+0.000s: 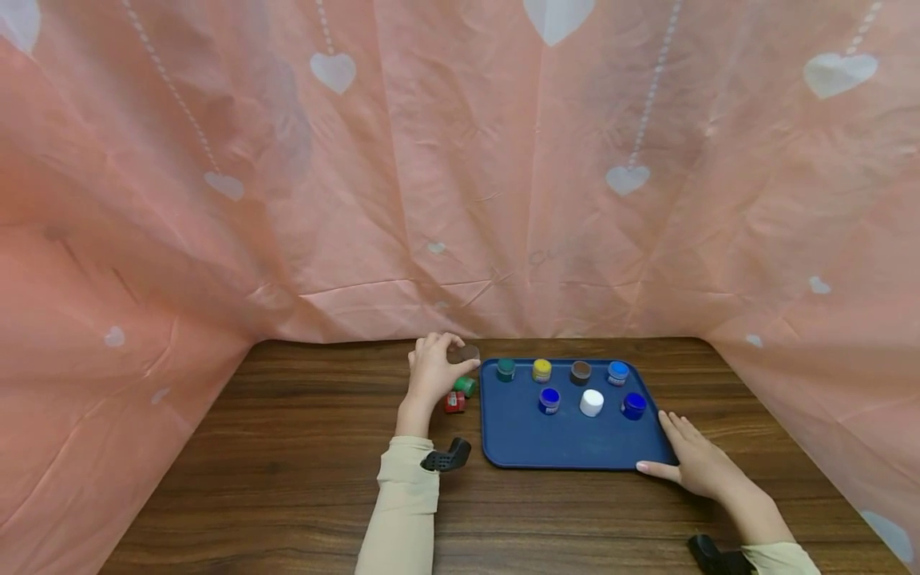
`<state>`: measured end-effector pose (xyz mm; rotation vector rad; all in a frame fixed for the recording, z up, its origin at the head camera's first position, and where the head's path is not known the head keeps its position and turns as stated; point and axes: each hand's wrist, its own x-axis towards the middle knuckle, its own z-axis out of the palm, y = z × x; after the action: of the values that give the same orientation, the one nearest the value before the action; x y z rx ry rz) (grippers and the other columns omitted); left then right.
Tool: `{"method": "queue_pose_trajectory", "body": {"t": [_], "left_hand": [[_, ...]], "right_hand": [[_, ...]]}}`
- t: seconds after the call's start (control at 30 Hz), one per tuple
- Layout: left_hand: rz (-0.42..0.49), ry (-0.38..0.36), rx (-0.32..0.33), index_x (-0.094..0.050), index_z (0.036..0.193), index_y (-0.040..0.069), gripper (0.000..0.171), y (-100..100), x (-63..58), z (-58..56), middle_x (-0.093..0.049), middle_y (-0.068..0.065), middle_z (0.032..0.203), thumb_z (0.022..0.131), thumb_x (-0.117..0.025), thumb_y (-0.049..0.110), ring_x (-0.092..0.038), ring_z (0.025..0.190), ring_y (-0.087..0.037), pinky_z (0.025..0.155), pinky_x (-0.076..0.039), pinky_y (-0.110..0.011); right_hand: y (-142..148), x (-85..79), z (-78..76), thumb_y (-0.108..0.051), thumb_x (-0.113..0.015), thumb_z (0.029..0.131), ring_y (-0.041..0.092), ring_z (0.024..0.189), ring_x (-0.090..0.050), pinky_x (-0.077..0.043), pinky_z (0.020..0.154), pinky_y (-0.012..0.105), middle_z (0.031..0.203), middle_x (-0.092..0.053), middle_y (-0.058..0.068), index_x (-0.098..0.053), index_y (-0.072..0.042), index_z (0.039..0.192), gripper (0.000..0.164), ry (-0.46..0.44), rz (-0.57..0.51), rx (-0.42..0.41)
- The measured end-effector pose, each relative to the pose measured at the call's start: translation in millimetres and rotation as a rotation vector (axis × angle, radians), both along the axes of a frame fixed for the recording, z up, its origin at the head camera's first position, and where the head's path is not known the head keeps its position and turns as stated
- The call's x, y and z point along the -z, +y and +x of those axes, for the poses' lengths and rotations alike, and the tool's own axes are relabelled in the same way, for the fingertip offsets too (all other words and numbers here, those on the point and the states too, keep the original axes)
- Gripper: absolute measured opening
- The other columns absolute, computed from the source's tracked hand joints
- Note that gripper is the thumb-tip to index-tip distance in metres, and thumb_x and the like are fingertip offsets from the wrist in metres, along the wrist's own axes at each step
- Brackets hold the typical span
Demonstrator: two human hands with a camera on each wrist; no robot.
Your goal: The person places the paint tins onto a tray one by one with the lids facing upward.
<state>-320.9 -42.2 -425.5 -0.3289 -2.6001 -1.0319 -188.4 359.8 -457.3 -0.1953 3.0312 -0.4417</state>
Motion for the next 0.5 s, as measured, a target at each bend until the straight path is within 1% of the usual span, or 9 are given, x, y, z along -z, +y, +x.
{"method": "queue_pose_trajectory", "body": {"t": [0.13, 0.23, 0.3, 0.4, 0.5], "left_hand": [[-0.022, -0.023, 0.058, -0.066, 0.105, 0.019, 0.039, 10, 0.2, 2.7, -0.059, -0.005, 0.11, 0.079, -0.079, 0.044, -0.046, 0.111, -0.029, 0.096, -0.03, -0.05], [-0.041, -0.037, 0.093, -0.067, 0.106, 0.018, 0.039, 15, 1.0, 2.9, -0.059, -0.005, 0.108, 0.079, -0.079, 0.042, -0.047, 0.11, -0.028, 0.096, -0.031, -0.051], [-0.053, -0.042, 0.108, -0.067, 0.105, 0.018, 0.039, 19, 1.9, 2.7, -0.059, -0.004, 0.106, 0.078, -0.08, 0.042, -0.047, 0.11, -0.027, 0.096, -0.031, -0.051], [-0.083, -0.042, 0.125, -0.067, 0.103, 0.022, 0.036, 23, 4.5, 2.2, -0.059, -0.001, 0.104, 0.077, -0.08, 0.044, -0.048, 0.112, -0.027, 0.095, -0.033, -0.05], [-0.108, -0.043, 0.141, -0.067, 0.101, 0.024, 0.035, 27, 7.3, 2.4, -0.059, -0.002, 0.103, 0.077, -0.08, 0.045, -0.048, 0.114, -0.028, 0.094, -0.033, -0.049]], "right_hand": [[0, -0.2, 0.0, -0.062, -0.065, 0.081, 0.063, 0.132, -0.024, -0.025, 0.102, 0.073, 0.145, -0.024, 0.046, -0.025, 0.017, 0.145, 0.109, -0.004, -0.001, -0.002], [0, -0.1, -0.4, -0.062, -0.065, 0.081, 0.063, 0.132, -0.024, -0.025, 0.102, 0.073, 0.145, -0.023, 0.046, -0.025, 0.017, 0.145, 0.109, -0.008, 0.0, -0.001], [0, -0.1, -0.6, -0.062, -0.065, 0.081, 0.063, 0.132, -0.024, -0.025, 0.102, 0.072, 0.145, -0.023, 0.046, -0.025, 0.017, 0.145, 0.109, -0.008, 0.002, 0.002], [0, -0.3, -0.9, -0.062, -0.066, 0.081, 0.063, 0.132, -0.024, -0.026, 0.102, 0.072, 0.145, -0.024, 0.046, -0.025, 0.017, 0.144, 0.109, -0.001, 0.003, 0.003], [0, -0.4, -1.1, -0.062, -0.066, 0.081, 0.062, 0.132, -0.024, -0.026, 0.103, 0.072, 0.145, -0.024, 0.046, -0.025, 0.017, 0.145, 0.109, 0.002, 0.002, 0.004]]}}
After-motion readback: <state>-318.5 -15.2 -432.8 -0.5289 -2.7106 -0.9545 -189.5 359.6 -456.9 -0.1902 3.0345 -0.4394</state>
